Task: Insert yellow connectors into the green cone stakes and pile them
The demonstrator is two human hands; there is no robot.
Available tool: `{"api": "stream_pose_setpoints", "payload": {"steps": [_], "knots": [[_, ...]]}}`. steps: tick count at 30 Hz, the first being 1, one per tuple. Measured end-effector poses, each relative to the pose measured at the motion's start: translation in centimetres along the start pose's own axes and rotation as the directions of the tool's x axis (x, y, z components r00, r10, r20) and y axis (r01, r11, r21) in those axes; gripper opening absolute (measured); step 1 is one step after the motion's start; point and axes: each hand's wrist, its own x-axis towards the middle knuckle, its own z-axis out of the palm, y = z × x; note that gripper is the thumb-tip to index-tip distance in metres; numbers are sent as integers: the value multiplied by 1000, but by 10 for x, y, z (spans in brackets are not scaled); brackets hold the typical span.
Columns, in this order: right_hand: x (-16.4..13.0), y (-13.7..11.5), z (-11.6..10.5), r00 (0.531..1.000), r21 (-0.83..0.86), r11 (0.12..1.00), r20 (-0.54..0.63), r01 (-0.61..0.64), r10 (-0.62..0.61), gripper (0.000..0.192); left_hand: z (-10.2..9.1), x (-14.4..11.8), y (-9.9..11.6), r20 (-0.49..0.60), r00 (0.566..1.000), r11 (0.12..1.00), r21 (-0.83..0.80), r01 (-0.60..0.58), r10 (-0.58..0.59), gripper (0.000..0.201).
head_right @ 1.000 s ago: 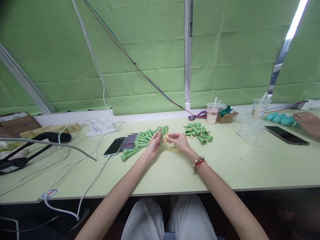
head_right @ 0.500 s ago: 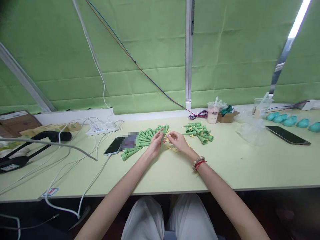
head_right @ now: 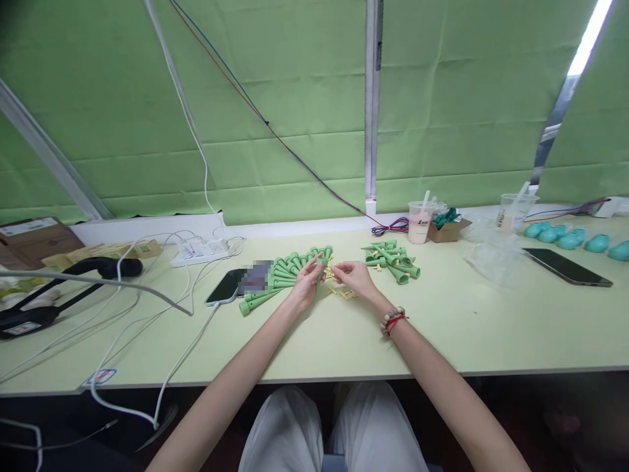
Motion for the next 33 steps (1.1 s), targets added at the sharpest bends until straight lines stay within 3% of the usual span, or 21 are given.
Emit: {"api": "stream_pose_setpoints", "payload": {"steps": [8, 10, 12, 15, 17, 28, 31, 33], "knots": [[-2, -2, 10, 980, 106, 978, 107, -182, 170, 54, -1, 0, 0, 69, 998, 1000, 30, 6, -8, 45], [-4, -5, 10, 991, 50, 993, 82, -111, 107, 53, 0, 0, 1, 48, 998, 1000, -3, 28, -28, 44], [-6, -8, 8, 997, -75, 996, 64, 56, -51, 45, 1, 1, 2, 2, 999, 998, -44, 48, -48, 39], [-8, -10, 2, 958, -261, 922, 110, 286, -266, 31, 2, 2, 4, -47, 997, 994, -91, 64, -68, 34], [-8, -10, -1, 936, -348, 869, 135, 353, -326, 27, 2, 2, 5, -44, 996, 993, -94, 71, -76, 33], [-12, -12, 0, 918, -510, 767, 148, 390, -368, 27, 3, -2, 10, -8, 998, 998, -21, 61, -62, 38], [-10, -9, 4, 925, -420, 827, 103, 374, -366, 35, 2, -2, 10, 54, 998, 999, 27, 38, -39, 46], [-8, -5, 9, 962, -261, 926, 66, 272, -264, 45, 2, -4, 11, 93, 995, 998, 64, 22, -28, 50]]}}
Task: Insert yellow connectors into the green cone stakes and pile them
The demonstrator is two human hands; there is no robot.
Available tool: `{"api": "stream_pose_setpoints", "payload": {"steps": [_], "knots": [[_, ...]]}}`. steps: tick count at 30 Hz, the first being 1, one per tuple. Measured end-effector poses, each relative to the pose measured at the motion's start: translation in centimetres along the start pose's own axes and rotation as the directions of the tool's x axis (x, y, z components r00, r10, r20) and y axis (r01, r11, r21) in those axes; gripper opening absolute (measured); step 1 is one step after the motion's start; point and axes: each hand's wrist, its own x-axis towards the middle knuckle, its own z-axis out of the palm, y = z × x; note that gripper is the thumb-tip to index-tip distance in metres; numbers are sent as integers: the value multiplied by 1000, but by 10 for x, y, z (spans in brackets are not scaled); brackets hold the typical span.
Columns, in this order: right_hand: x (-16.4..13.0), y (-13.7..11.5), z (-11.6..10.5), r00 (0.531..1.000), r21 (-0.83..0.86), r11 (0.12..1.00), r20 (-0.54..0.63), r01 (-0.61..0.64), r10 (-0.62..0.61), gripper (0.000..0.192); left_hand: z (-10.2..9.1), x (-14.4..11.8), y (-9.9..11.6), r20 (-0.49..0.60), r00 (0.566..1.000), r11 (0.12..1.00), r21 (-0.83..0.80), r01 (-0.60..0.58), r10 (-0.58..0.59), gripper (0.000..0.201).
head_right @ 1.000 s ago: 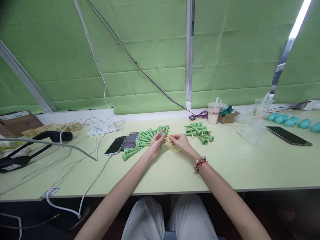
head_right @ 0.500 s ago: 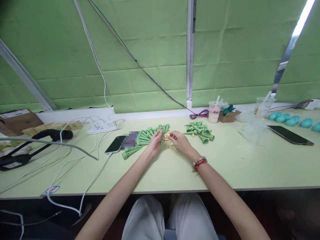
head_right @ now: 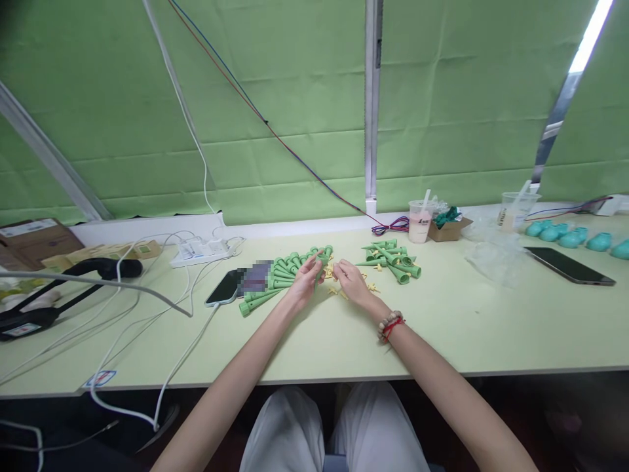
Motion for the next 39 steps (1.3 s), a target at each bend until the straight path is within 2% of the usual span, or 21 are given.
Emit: {"api": "stream_pose_setpoints", "payload": {"steps": [3, 5, 7, 9, 11, 14, 16, 19, 21, 24, 27, 30, 33, 36, 39], "knots": [[2, 3, 10, 965, 255, 933, 133, -255, 227, 55, 0, -1, 1, 17, 1000, 999, 48, -9, 8, 51], [1, 3, 12, 947, 272, 912, 179, -308, 267, 58, 0, -1, 1, 0, 1000, 999, 49, 8, -8, 51], [0, 3, 10, 973, 172, 961, 117, -215, 197, 55, 0, 0, 0, -30, 999, 999, 25, 32, -31, 52], [-2, 2, 5, 996, 26, 996, 40, -80, 79, 44, -1, 1, -2, -64, 997, 999, -1, 48, -48, 53], [-2, 2, 0, 1000, -78, 997, 3, 19, -19, 34, -2, 2, -3, -91, 995, 999, -10, 50, -51, 55], [-2, 1, -3, 996, -167, 983, -22, 79, -84, 29, -3, 3, -4, -103, 994, 999, 2, 45, -44, 57], [-2, 0, -3, 997, -202, 977, -18, 64, -69, 33, -3, 2, -4, -98, 994, 999, 20, 47, -45, 56], [-3, -3, -3, 1000, -202, 979, -9, -29, 27, 48, -2, 2, -3, -88, 994, 998, 30, 60, -57, 56], [-2, -3, -4, 998, -187, 981, -30, -53, 49, 43, -2, 2, -2, -100, 993, 998, 20, 64, -61, 56], [0, -1, -4, 996, -132, 991, -91, -6, -6, 32, -2, 2, -1, -121, 991, 998, 11, 55, -53, 57], [1, 3, -2, 993, -99, 995, -114, -12, 0, 34, -2, 2, -1, -117, 992, 999, 17, 50, -47, 57], [1, 4, -2, 996, -102, 992, -63, -73, 67, 46, -2, 2, -1, -110, 992, 998, 15, 60, -58, 57], [1, 3, -2, 996, -88, 995, -82, -42, 35, 35, -2, 2, -1, -125, 990, 998, 6, 62, -61, 57], [1, 2, -2, 992, -62, 998, -124, -17, 10, 32, -2, 2, -2, -124, 991, 998, 9, 55, -53, 56], [2, 2, -3, 994, -39, 996, -82, -79, 76, 42, -2, 2, -2, -102, 993, 998, 15, 56, -54, 55]]}}
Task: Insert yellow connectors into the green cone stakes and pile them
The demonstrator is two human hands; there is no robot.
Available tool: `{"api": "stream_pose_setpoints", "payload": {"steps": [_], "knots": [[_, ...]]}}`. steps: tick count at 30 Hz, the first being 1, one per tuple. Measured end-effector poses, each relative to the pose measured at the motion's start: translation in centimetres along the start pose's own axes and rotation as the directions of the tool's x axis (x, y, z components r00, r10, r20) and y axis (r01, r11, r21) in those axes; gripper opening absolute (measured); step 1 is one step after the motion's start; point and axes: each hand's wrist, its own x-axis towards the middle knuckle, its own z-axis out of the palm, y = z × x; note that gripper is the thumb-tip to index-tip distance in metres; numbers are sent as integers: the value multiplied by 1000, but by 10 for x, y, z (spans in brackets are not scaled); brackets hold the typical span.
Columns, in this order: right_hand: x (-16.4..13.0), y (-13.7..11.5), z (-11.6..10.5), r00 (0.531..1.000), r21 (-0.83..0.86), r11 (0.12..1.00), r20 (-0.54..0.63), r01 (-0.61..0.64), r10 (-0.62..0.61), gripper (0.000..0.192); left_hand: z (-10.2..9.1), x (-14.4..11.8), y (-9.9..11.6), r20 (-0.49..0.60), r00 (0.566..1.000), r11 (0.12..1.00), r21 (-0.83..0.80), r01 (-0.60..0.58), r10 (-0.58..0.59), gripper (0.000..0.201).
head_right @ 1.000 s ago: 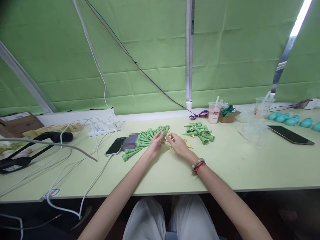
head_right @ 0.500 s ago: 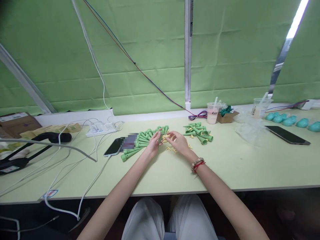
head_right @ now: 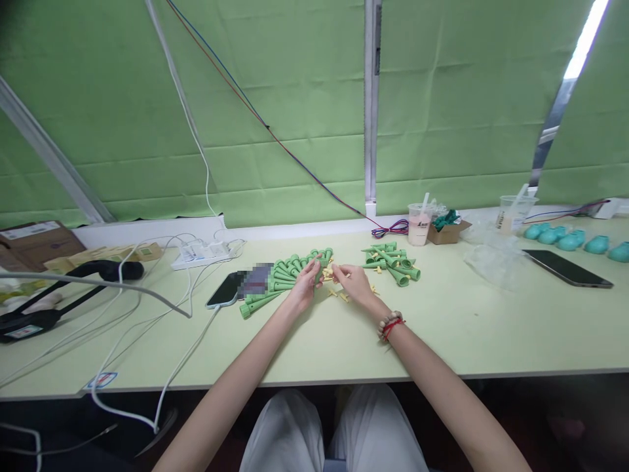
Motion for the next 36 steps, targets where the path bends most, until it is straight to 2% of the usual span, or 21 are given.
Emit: {"api": "stream_pose_setpoints", "payload": {"steps": [5, 7, 11, 18, 24, 26, 28, 30, 31, 33, 36], "knots": [[0, 1, 1, 999, 35, 998, -22, 47, -46, 32, 0, 0, -1, 5, 1000, 1000, 0, -10, 10, 56], [0, 1, 2, 1000, 48, 999, -16, 24, -23, 32, 0, 0, -1, 10, 1000, 1000, 16, -18, 18, 56], [0, 1, 1, 998, 25, 999, 51, -37, 36, 43, 0, 0, -1, 18, 1000, 999, 31, -21, 20, 57], [-1, 3, 2, 995, 20, 1000, 102, 8, -10, 44, 0, 0, -4, 37, 999, 995, 88, -36, 33, 54], [-2, 0, 8, 967, 203, 959, 200, -196, 155, 54, 1, -2, -3, 63, 997, 994, 95, -48, 42, 53], [-4, -3, 4, 978, 116, 983, 168, -142, 121, 51, 2, -2, -2, 55, 998, 997, 67, -33, 29, 54], [-6, -5, 1, 992, -19, 999, 121, -29, 31, 43, 1, -2, -2, 33, 999, 999, 44, -18, 16, 56], [-6, -7, 0, 992, -63, 997, 120, 36, -28, 40, 0, -1, -2, 27, 999, 999, 44, -22, 21, 57], [-6, -7, 1, 991, -22, 1000, 135, 23, -20, 41, -1, 0, -2, 34, 999, 998, 52, -30, 28, 57], [-4, -6, 6, 976, 143, 985, 210, -93, 62, 45, -2, 1, -3, 49, 998, 996, 74, -49, 45, 56], [-2, -4, 13, 917, 347, 878, 340, -330, 210, 50, -3, 1, -4, 65, 997, 995, 86, -53, 47, 55]]}}
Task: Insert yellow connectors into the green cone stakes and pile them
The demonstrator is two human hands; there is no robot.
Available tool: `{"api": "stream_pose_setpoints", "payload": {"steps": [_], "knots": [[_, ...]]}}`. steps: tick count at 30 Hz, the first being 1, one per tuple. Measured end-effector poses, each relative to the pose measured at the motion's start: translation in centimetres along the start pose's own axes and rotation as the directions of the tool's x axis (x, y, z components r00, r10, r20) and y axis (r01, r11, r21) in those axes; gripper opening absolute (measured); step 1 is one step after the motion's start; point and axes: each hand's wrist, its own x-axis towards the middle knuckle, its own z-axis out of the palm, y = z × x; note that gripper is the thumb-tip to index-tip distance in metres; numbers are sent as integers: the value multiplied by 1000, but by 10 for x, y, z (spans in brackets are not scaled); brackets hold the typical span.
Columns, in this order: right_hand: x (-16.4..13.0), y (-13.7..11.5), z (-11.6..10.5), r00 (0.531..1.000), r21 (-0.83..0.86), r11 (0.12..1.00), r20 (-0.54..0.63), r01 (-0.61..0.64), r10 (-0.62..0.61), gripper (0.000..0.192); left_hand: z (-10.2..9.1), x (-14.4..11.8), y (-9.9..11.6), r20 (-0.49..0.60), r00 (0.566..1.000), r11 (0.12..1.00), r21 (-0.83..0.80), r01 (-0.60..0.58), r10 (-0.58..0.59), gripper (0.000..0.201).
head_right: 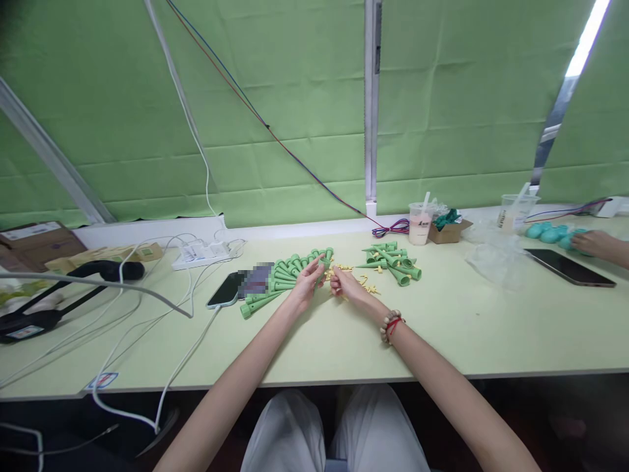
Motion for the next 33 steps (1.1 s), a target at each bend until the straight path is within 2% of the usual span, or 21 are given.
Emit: {"api": "stream_pose_setpoints", "payload": {"steps": [2, 5, 6, 10, 12, 16, 21, 23, 24, 25, 27, 29, 31, 33], "knots": [[1, 2, 0, 1000, 23, 1000, -10, -5, 5, 51, 1, 0, 0, 7, 1000, 1000, -13, 6, -6, 54], [0, 3, -1, 993, -73, 991, -44, 109, -112, 47, 1, -1, 0, -1, 1000, 1000, -24, 11, -11, 53], [0, 3, -1, 992, -65, 991, -37, 115, -118, 46, 1, -1, 1, -8, 1000, 1000, -19, 10, -10, 53], [5, 6, -1, 997, 172, 983, 52, -60, 52, 49, 1, -1, 3, -13, 1000, 1000, 3, 1, -1, 53], [6, 8, -1, 992, 209, 970, 62, -120, 110, 50, 1, -2, 4, -1, 1000, 1000, 11, 2, -2, 52], [1, 6, -4, 995, 61, 997, -93, -41, 47, 49, 3, -6, 5, 5, 1000, 992, 125, -13, 12, 48], [-3, -1, -6, 997, -7, 1000, -81, -2, 1, 50, 6, -8, 2, 31, 998, 965, 259, -54, 47, 40], [0, -1, -8, 988, -32, 999, -151, 38, -42, 45, 5, -7, 1, 53, 992, 925, 356, -130, 118, 38], [2, 0, -10, 975, -55, 996, -206, 69, -79, 42, 3, -6, 1, 62, 982, 871, 453, -189, 181, 36], [4, 2, -14, 958, -80, 992, -262, 98, -115, 40, 1, -6, 2, 76, 964, 779, 574, -250, 253, 34], [8, 7, -23, 910, -132, 983, -378, 130, -171, 38, -5, -5, 6, 119, 920, 490, 817, -304, 372, 33], [10, 12, -36, 834, -198, 974, -513, 113, -201, 36, -12, -5, 11, 115, 907, 201, 956, -211, 405, 36], [12, 15, -52, 667, -349, 934, -679, 75, -307, 31, -19, -5, 13, 15, 912, 7, 1000, -19, 409, 41], [12, 18, -68, 517, -467, 884, -762, -25, -389, 27, -23, -5, 10, -95, 907, -111, 982, 153, 409, 46]]}}
